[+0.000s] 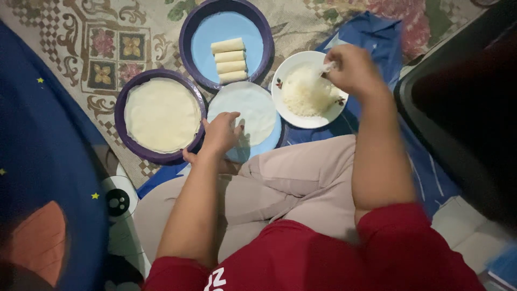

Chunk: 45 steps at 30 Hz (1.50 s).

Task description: The person sits on the floor and rolls thin sheets of dough around a white filling to form cylindrical rolls. They place the finished rolls on a blue plate and repeat the process with additional dough sheets and filling.

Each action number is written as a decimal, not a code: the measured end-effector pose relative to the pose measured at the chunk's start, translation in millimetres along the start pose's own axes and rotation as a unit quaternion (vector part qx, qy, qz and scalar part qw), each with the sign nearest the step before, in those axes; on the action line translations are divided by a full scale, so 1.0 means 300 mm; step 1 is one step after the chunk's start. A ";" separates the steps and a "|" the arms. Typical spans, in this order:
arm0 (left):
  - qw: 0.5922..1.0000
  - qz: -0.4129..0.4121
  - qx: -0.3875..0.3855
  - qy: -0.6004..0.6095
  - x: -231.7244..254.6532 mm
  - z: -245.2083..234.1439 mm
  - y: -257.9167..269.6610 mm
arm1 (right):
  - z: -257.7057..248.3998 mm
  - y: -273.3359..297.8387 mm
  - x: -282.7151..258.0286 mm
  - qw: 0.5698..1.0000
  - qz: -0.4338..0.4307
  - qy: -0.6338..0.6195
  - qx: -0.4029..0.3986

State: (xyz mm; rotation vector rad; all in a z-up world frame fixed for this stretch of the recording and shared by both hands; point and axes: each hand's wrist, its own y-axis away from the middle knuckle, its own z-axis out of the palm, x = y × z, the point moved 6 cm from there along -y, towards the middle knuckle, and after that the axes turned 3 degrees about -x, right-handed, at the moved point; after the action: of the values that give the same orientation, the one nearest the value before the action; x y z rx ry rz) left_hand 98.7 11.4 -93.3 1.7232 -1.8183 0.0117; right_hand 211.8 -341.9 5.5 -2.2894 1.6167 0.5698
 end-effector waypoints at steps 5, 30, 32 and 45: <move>0.998 -0.033 -0.057 -0.001 0.050 -0.042 0.032 | -0.087 0.032 -0.082 0.990 0.088 -0.107 0.009; 1.000 0.014 -0.022 0.002 0.013 0.008 0.005 | 0.023 0.036 0.002 0.983 0.156 -0.065 -0.076; 0.999 0.019 -0.028 -0.021 0.012 0.017 0.000 | -0.035 0.049 -0.047 0.989 0.125 -0.066 -0.048; 0.999 -0.005 -0.048 -0.003 0.030 -0.002 0.022 | 0.157 0.046 0.090 0.956 0.225 0.011 -0.186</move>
State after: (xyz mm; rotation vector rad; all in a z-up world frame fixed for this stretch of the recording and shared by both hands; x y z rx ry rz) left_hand 93.5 4.5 -86.4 1.6664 -1.7864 -0.0839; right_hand 199.4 -348.1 -48.8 -2.1646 2.2221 1.0344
